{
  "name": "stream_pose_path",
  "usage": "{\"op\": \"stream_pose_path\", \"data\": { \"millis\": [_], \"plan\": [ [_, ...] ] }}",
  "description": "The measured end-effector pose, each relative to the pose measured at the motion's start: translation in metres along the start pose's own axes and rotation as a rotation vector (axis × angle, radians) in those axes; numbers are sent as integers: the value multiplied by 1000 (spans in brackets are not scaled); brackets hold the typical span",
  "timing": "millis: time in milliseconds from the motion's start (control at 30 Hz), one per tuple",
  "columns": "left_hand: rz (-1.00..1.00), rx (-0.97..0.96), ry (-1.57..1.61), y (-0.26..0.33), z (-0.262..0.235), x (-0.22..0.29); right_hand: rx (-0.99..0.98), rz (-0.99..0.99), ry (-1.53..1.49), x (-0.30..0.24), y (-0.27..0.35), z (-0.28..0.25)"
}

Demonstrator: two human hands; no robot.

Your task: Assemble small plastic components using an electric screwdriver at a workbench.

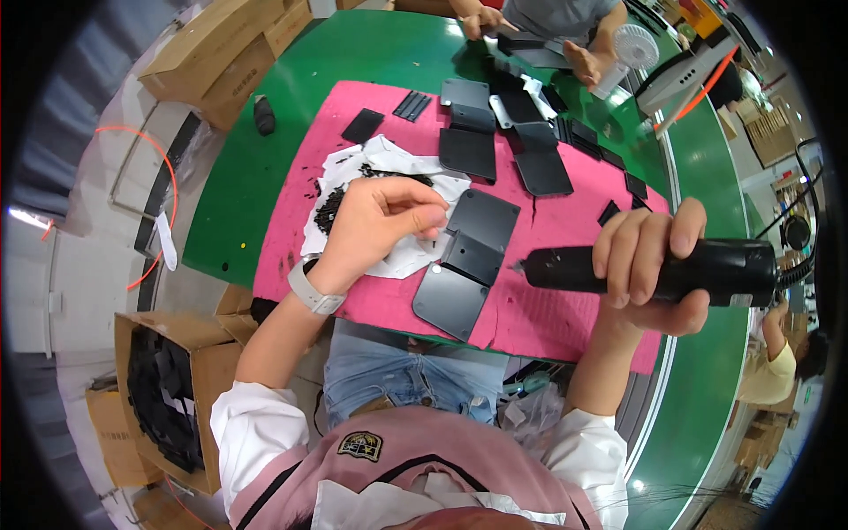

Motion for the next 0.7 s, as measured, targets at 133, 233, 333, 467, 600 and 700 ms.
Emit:
{"op": "stream_pose_path", "data": {
  "millis": [133, 233, 333, 467, 600, 700],
  "plan": [
    [-124, -72, 273, 2, 29, -3, 159, -120, 46, -4, -6, 10],
    [-186, -53, 408, 3, 41, -5, 72, -165, 26, -6, -5, 6],
    [-204, -71, 433, 3, 45, -8, 36, -179, 51, -5, -3, 12],
    [-210, -2, 467, 2, 44, -11, 117, -166, 100, -4, -1, 13],
    [-204, -14, 481, 2, 44, -13, 122, -162, 115, -3, 0, 10],
    [-193, -16, 472, 3, 44, -13, 116, -152, 116, 0, 0, 10]
  ]
}}
Point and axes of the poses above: each hand's wrist, its own y-axis away from the middle knuckle, its own z-axis out of the palm, x = y × z, the point moved 4 cm from there along -y, towards the middle knuckle, and after that the axes turned 10 degrees about z, right-handed, at the moved point
